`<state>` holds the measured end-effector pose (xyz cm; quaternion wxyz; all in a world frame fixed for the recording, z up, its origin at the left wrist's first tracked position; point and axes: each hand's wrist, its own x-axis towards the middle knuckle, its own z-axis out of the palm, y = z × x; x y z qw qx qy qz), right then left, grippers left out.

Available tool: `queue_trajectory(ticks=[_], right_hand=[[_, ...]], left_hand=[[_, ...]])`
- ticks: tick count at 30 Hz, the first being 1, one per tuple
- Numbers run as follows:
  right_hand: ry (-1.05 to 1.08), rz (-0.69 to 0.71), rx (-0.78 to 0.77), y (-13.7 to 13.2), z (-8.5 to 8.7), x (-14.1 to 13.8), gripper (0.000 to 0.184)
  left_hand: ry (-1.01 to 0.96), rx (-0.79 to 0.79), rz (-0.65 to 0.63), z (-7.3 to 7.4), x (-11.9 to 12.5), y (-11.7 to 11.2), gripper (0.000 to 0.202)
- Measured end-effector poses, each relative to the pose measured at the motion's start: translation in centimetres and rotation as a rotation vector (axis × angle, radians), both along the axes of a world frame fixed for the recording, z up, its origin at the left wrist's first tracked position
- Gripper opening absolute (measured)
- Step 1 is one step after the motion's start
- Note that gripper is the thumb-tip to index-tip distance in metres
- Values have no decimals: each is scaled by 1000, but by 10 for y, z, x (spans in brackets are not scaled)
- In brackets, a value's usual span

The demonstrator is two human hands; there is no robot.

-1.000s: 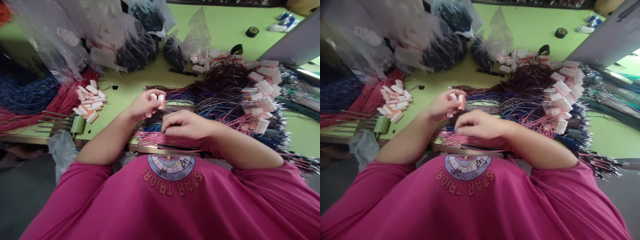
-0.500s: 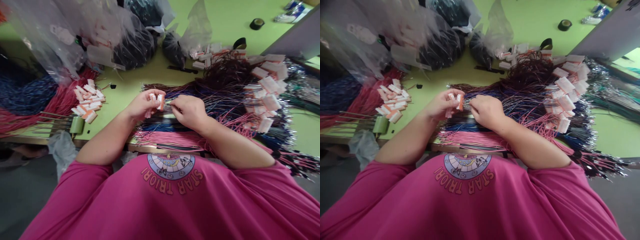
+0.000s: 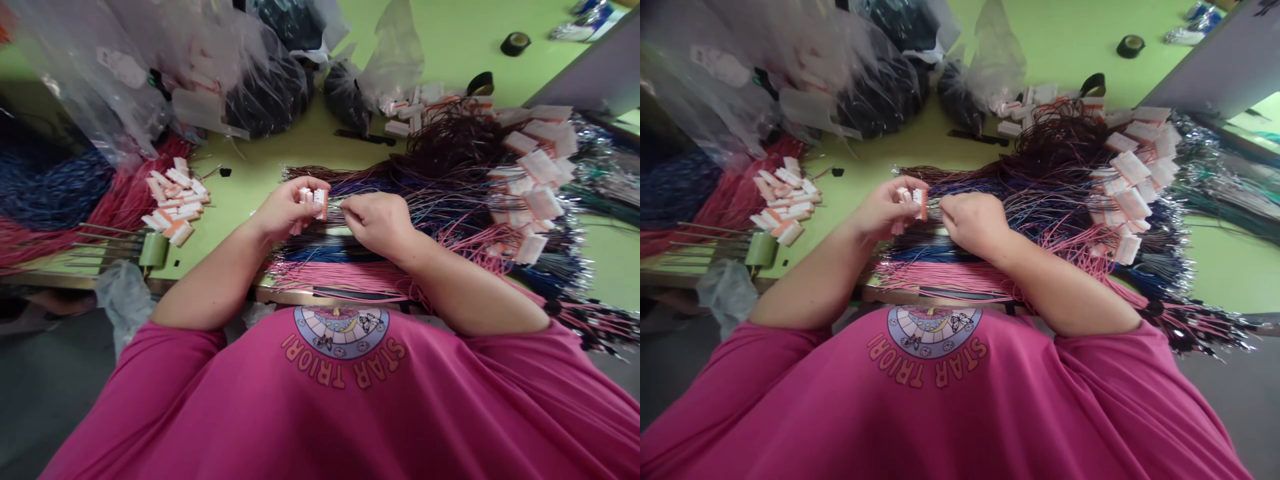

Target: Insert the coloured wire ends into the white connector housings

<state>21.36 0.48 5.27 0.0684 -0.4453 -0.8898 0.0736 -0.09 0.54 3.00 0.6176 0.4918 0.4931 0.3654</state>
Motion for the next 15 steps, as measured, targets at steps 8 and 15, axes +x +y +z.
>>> queue_trajectory(ticks=[8,15], right_hand=[[-44,23,-29,0,-1,-5,35],[14,12,-74,-2,-11,-11,34]], left_hand=[[38,4,0,-1,4,-2,51],[60,8,30,0,8,-4,45]])
